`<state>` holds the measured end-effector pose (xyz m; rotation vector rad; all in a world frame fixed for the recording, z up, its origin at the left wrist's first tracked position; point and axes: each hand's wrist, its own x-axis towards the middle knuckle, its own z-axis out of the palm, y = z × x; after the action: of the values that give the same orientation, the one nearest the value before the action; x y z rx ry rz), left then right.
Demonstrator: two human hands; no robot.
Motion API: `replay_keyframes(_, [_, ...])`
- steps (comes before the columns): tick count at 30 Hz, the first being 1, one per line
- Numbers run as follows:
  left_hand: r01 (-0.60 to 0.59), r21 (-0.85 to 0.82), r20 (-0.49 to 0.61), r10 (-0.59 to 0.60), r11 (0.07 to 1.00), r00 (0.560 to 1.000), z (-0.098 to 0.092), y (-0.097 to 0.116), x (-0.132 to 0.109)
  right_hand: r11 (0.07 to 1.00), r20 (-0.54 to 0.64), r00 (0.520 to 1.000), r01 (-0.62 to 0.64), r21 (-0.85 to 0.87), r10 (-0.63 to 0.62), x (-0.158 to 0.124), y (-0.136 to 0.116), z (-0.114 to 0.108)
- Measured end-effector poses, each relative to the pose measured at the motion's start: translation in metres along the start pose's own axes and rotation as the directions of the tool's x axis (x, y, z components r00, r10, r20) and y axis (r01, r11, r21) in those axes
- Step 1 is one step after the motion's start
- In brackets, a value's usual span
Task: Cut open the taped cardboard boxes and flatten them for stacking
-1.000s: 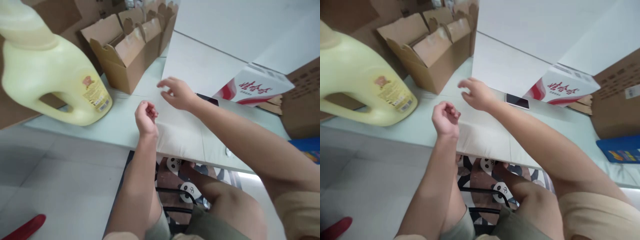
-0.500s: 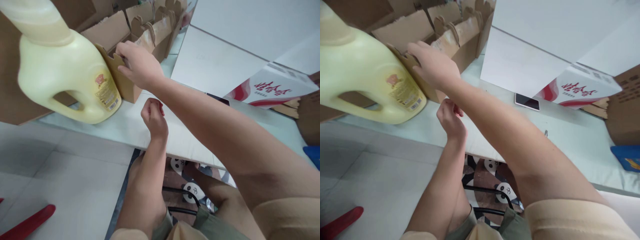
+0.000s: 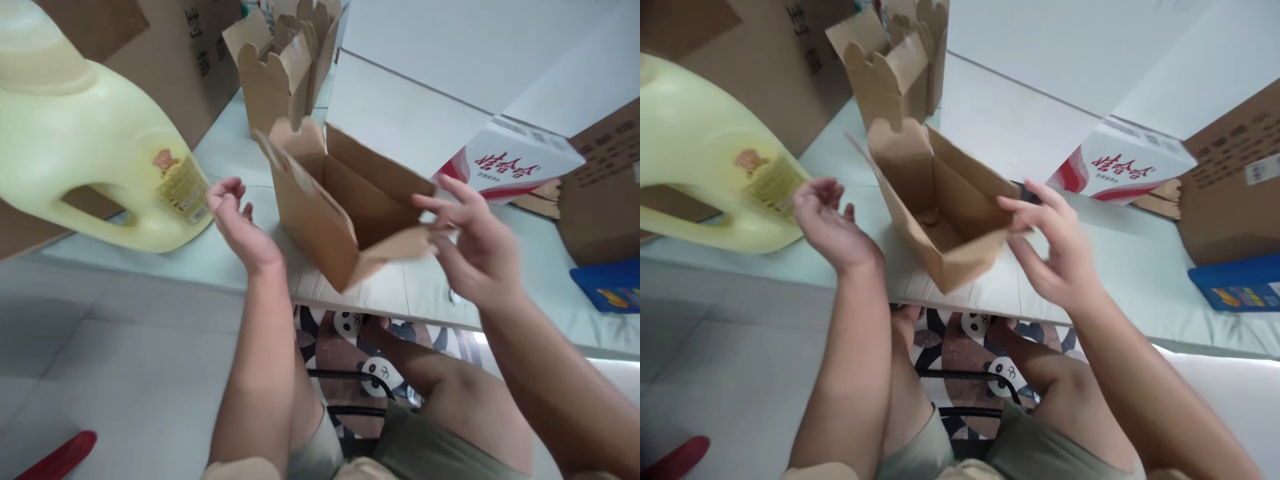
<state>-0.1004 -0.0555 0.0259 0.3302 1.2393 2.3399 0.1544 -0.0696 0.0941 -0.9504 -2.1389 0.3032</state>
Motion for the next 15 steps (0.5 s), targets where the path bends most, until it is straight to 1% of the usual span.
replay_keyframes(1, [0.063, -0.038, 0.103, -0.059, 0.997, 0.993, 0.002, -0.004, -0.002, 0.999, -0.022, 1.0, -0.001, 0.052, 0.002, -0.024, 0.003, -0.012])
replay_keyframes(2, [0.128, -0.07, 0.219, -0.11, 0.989, 0.969, 0.005, -0.008, -0.006, 0.997, -0.065, 0.997, -0.027, 0.076, 0.031, -0.045, 0.007, -0.02])
replay_keyframes(3, [0.184, -0.087, 0.337, -0.145, 0.979, 0.93, 0.007, -0.011, -0.011, 0.994, -0.104, 0.992, -0.06, 0.092, 0.07, -0.064, 0.012, -0.025])
replay_keyframes(5, [0.256, -0.057, 0.542, -0.186, 0.965, 0.82, 0.012, -0.017, -0.025, 0.987, -0.179, 0.974, -0.12, 0.106, 0.138, -0.091, 0.026, -0.025])
replay_keyframes(6, [0.262, -0.015, 0.62, -0.196, 0.965, 0.76, 0.015, -0.021, -0.032, 0.986, -0.216, 0.964, -0.137, 0.095, 0.154, -0.1, 0.036, -0.021])
replay_keyframes(7, [0.233, 0.03, 0.681, -0.19, 0.972, 0.707, 0.017, -0.024, -0.039, 0.988, -0.268, 0.952, -0.136, 0.072, 0.151, -0.106, 0.045, -0.016])
replay_keyframes(8, [0.167, 0.065, 0.728, -0.162, 0.984, 0.667, 0.019, -0.028, -0.045, 0.991, -0.341, 0.931, -0.124, 0.039, 0.13, -0.109, 0.054, -0.01])
replay_keyframes(9, [0.081, 0.09, 0.762, -0.121, 0.993, 0.637, 0.021, -0.032, -0.05, 0.993, -0.422, 0.9, -0.115, 0.007, 0.107, -0.111, 0.062, -0.005])
replay_keyframes(10, [-0.016, 0.11, 0.785, -0.077, 0.994, 0.615, 0.022, -0.037, -0.053, 0.994, -0.504, 0.859, -0.111, -0.007, 0.093, -0.112, 0.068, 0.0])
replay_keyframes(11, [-0.113, 0.126, 0.798, -0.033, 0.986, 0.601, 0.024, -0.043, -0.055, 0.992, -0.565, 0.818, -0.122, 0.016, 0.109, -0.113, 0.072, 0.004])
replay_keyframes(12, [-0.196, 0.146, 0.803, -0.001, 0.97, 0.595, 0.025, -0.049, -0.056, 0.986, -0.588, 0.792, -0.148, 0.078, 0.165, -0.114, 0.075, 0.007])
replay_keyframes(13, [-0.255, 0.17, 0.801, 0.018, 0.952, 0.599, 0.027, -0.055, -0.057, 0.971, -0.572, 0.785, -0.181, 0.159, 0.24, -0.116, 0.076, 0.008])
replay_keyframes(14, [-0.296, 0.192, 0.796, 0.028, 0.936, 0.605, 0.028, -0.061, -0.057, 0.949, -0.519, 0.798, -0.212, 0.234, 0.306, -0.118, 0.077, 0.009])
replay_keyframes(15, [-0.327, 0.206, 0.792, 0.039, 0.922, 0.609, 0.03, -0.067, -0.057, 0.93, -0.457, 0.821, -0.228, 0.288, 0.343, -0.122, 0.078, 0.008])
